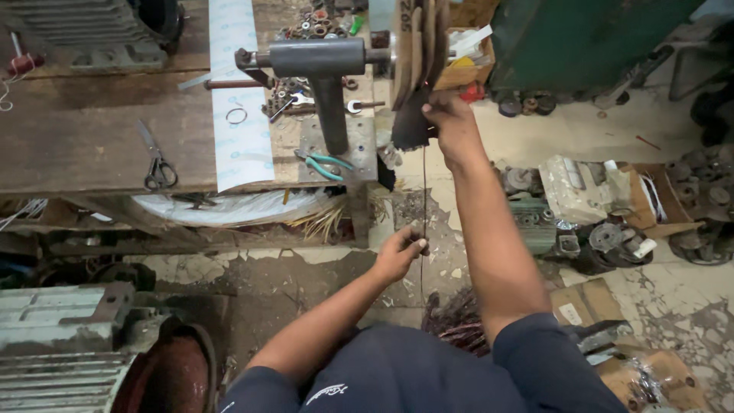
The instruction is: The person handles a small component, then fits a spool of copper wire onto a hand-cranked winding machine and turns the crank with one hand while guiding the wire with the other to wind it onto the spool. A second person briefly approaches and the person resumes cranking the winder.
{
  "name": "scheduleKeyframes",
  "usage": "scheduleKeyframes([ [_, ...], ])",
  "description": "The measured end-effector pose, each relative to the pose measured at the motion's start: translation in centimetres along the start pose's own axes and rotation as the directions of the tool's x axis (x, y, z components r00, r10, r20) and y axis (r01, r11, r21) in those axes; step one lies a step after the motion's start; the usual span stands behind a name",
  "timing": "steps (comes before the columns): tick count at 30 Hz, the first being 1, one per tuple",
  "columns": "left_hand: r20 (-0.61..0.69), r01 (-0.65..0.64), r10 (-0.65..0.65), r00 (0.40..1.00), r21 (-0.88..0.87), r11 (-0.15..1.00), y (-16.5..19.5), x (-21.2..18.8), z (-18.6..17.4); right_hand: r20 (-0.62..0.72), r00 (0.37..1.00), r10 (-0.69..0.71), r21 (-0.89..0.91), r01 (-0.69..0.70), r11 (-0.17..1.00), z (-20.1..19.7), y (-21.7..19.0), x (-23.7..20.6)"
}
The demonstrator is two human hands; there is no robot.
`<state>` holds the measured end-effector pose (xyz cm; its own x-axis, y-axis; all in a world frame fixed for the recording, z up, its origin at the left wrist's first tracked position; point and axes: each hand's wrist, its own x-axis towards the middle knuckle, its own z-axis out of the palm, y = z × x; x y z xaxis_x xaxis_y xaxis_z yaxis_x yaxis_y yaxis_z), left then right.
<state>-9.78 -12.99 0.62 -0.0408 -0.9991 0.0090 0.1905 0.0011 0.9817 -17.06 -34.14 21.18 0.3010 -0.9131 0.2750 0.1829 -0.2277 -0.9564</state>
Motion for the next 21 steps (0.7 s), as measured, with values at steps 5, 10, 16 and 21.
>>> scheduleKeyframes([
  [5, -0.093, -0.059, 0.123, 0.988, 0.511, 0.858, 3.0, 1.5, -5.3, 0.005, 0.999, -0.036, 0.024, 0.035, 0.999, 0.3, -0.2, -0.7],
  [10, -0.539, 0.018, 0.503, 0.675, 0.694, 0.719, 14.9, 6.1, -23.8, -0.089, 0.995, 0.046, -0.021, -0.048, 0.999, 1.9, -2.3, -2.0],
  [16, -0.296, 0.086, 0.672, 0.679, 0.941, 0.328, 27.0, 12.6, -38.7, -0.195, 0.972, 0.129, -0.07, -0.145, 0.987, 2.6, -1.0, -2.2],
  [21, 0.052, 0.055, 0.342, 0.938, 0.953, -0.298, 27.6, 17.9, -39.0, -0.245, 0.968, -0.046, -0.117, 0.018, 0.993, 3.1, 1.2, -2.5],
])
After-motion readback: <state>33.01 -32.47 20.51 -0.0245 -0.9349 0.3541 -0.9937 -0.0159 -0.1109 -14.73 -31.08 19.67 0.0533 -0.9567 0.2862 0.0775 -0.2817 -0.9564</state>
